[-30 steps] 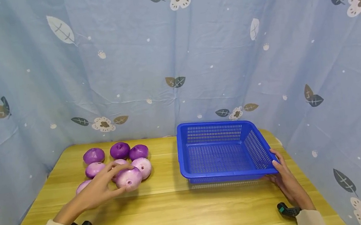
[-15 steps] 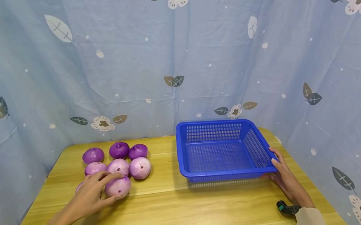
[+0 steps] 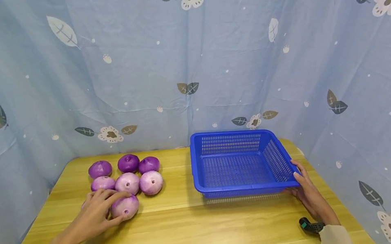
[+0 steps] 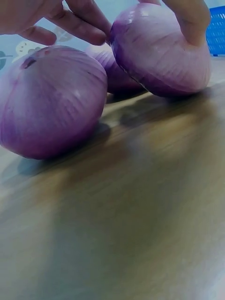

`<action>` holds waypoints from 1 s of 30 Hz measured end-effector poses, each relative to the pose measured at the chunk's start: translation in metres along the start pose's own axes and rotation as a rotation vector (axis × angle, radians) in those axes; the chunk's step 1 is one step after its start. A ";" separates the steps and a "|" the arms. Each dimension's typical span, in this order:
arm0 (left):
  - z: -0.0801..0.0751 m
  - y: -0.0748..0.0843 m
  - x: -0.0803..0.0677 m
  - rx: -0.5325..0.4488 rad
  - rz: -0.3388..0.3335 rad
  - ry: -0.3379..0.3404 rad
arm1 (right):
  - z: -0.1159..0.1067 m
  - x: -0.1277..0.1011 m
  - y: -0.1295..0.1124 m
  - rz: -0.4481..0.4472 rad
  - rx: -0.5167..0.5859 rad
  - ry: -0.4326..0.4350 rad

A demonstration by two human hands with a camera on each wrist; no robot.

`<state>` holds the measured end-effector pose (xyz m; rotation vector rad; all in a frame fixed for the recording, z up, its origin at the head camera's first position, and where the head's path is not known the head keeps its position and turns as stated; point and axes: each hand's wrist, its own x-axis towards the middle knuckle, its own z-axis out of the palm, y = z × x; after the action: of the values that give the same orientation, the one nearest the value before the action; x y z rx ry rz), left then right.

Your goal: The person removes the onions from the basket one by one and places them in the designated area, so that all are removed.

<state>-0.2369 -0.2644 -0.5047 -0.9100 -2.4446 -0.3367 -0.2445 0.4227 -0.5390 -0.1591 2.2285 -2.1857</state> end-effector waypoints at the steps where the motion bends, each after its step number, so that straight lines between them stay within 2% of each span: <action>1: 0.000 0.000 0.000 -0.003 -0.006 -0.004 | 0.000 0.000 0.000 0.000 -0.005 0.002; 8: -0.004 -0.004 0.001 -0.022 -0.017 -0.021 | 0.001 0.004 0.000 -0.001 -0.012 -0.008; 17: -0.009 -0.006 -0.004 -0.047 -0.016 0.001 | 0.007 0.010 0.000 -0.018 0.007 -0.048; 21: -0.011 -0.008 0.001 -0.073 -0.022 0.026 | 0.006 0.013 -0.004 -0.040 0.022 -0.092; 25: -0.014 -0.012 0.013 -0.083 -0.012 0.054 | -0.005 0.011 -0.010 -0.047 0.023 -0.133; 28: -0.020 -0.017 0.023 -0.064 -0.009 0.091 | -0.016 0.008 -0.016 -0.059 -0.061 -0.133; 30: -0.025 -0.020 0.030 -0.048 -0.010 0.128 | -0.022 0.006 -0.022 -0.076 -0.188 -0.107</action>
<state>-0.2602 -0.2731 -0.4691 -0.8695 -2.3339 -0.4454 -0.2511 0.4433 -0.5160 -0.3601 2.4013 -1.9467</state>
